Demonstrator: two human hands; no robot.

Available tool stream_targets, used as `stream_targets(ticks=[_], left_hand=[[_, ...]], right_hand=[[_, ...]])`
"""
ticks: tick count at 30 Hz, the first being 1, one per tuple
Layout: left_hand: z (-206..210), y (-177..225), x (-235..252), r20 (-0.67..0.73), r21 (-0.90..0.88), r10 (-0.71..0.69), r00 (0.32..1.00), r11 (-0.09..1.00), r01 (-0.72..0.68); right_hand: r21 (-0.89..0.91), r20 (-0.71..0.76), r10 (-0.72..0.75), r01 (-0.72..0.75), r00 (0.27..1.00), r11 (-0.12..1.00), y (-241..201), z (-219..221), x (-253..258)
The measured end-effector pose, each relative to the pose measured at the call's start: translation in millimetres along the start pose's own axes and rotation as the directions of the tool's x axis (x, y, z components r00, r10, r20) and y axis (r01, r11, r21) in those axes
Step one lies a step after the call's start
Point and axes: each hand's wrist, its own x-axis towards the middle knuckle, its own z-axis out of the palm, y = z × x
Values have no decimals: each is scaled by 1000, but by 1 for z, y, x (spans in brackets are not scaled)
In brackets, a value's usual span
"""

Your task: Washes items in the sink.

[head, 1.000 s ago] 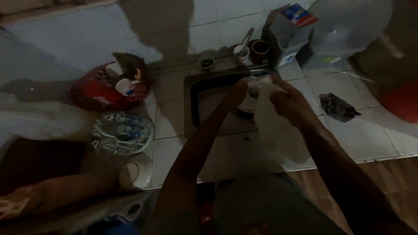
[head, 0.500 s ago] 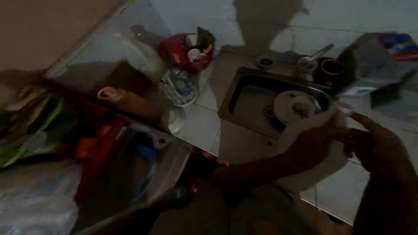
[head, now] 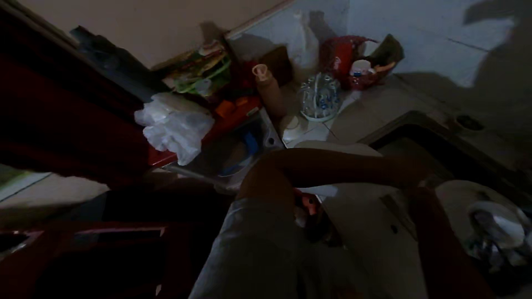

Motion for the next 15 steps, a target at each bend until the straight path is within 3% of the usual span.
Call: stream_targets(ticks=[1, 3, 4, 6, 7, 10, 14, 15], left_hand=[[0, -6, 0, 8, 14, -19, 1000, 1000, 18], [6, -19, 1, -4, 36, -29, 1000, 999, 29], [10, -26, 2, -12, 40, -16, 1000, 999, 16], [17, -35, 6, -29, 37, 7, 1000, 999, -5], [19, -36, 7, -17, 35, -7, 1000, 999, 7], [24, -40, 9, 10, 38, -27, 1000, 999, 26], [29, -46, 6, -67, -61, -7, 998, 998, 3], [28, -45, 3, -59, -93, -24, 998, 995, 18]], right_hand=[[149, 37, 60, -65, 997, 987, -8, 3, 4], [412, -21, 83, -67, 996, 909, 5, 20, 23], [358, -45, 72, -51, 996, 932, 10, 25, 32], [11, -28, 19, -18, 999, 1000, 11, 21, 36], [-68, -6, 4, -4, 1000, 998, 15, 21, 41], [60, 36, -27, 25, 999, 998, 26, 29, 59], [-373, 39, -156, 159, 987, 914, 23, 26, 46], [-392, 11, -188, 177, 982, 903, 17, 25, 30]])
